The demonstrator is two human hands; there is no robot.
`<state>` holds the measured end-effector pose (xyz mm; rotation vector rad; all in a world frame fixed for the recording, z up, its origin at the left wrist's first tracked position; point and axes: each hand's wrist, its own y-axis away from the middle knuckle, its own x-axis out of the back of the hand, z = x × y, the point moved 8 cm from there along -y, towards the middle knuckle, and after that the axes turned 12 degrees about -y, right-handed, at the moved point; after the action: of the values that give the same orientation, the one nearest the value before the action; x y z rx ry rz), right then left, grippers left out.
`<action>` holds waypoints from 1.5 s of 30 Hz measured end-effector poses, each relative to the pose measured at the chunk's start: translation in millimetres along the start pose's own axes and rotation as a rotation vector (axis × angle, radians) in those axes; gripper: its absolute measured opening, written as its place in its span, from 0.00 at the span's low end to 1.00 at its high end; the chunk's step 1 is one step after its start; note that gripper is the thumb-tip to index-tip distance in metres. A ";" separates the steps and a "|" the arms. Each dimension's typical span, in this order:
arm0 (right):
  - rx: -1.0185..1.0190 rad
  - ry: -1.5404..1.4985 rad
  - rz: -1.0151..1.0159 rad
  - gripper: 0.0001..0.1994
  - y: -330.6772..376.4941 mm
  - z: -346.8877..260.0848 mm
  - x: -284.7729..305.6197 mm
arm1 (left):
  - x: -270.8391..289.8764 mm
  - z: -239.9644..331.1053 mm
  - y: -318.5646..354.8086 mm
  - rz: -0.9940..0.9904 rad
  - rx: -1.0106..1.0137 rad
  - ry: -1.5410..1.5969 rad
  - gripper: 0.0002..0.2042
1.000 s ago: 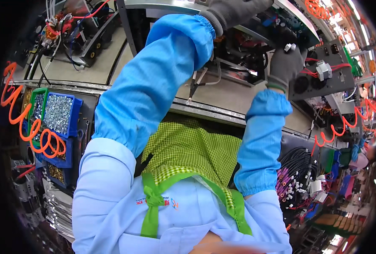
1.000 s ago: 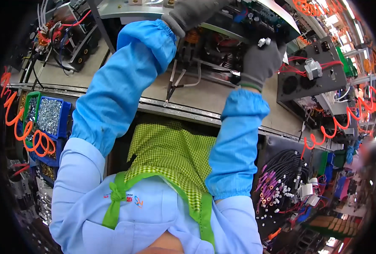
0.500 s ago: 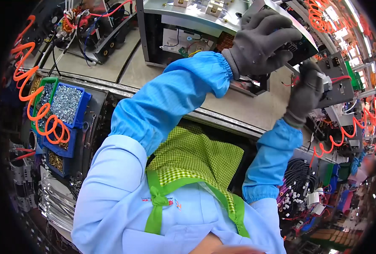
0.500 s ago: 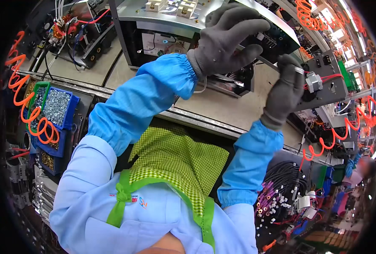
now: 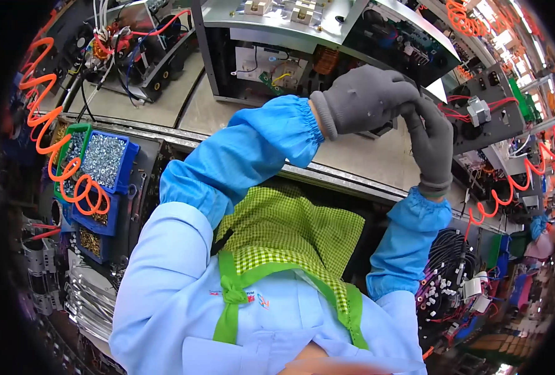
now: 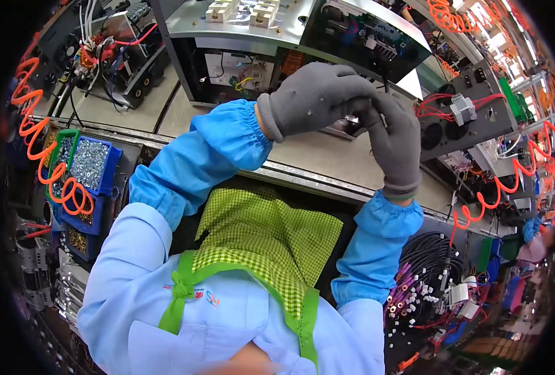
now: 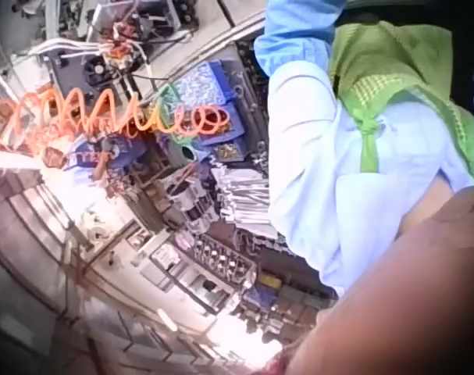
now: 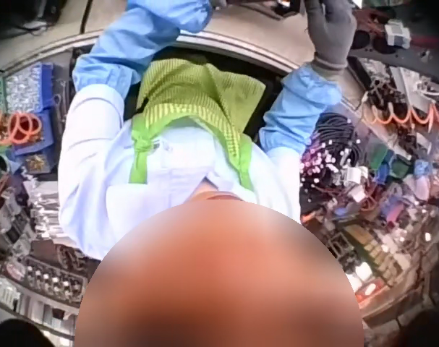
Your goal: Assemble internal electronic components including a circuit board and capacitor into a metal chassis using a power screwdriver.
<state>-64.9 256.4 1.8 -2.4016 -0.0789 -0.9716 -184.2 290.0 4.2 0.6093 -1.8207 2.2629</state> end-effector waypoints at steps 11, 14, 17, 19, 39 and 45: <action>0.508 0.274 0.544 0.09 17.3 -30.8 6.6 | -21.3 -29.2 0.4 -0.111 0.459 0.330 0.19; 0.473 0.256 0.521 0.08 9.5 -32.6 10.1 | -23.9 -41.5 -1.5 -0.220 0.612 0.430 0.20; 0.394 0.122 0.546 0.04 -10.6 -32.3 19.3 | 21.9 -45.3 -24.3 0.110 0.302 0.161 0.17; 0.332 0.139 0.591 0.05 -24.1 -34.5 25.2 | 61.1 -50.5 -34.1 0.335 0.181 -0.069 0.18; 0.029 0.479 1.009 0.13 -84.7 24.0 22.1 | 47.2 -95.4 -52.2 0.134 0.381 -0.174 0.33; -0.001 0.471 1.016 0.14 -85.7 24.1 23.7 | 36.4 -110.3 -48.5 0.261 0.300 0.069 0.34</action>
<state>-53.6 338.1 42.9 -1.7363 1.1723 -0.9420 -221.1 403.6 44.0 0.3449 -1.6233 2.7210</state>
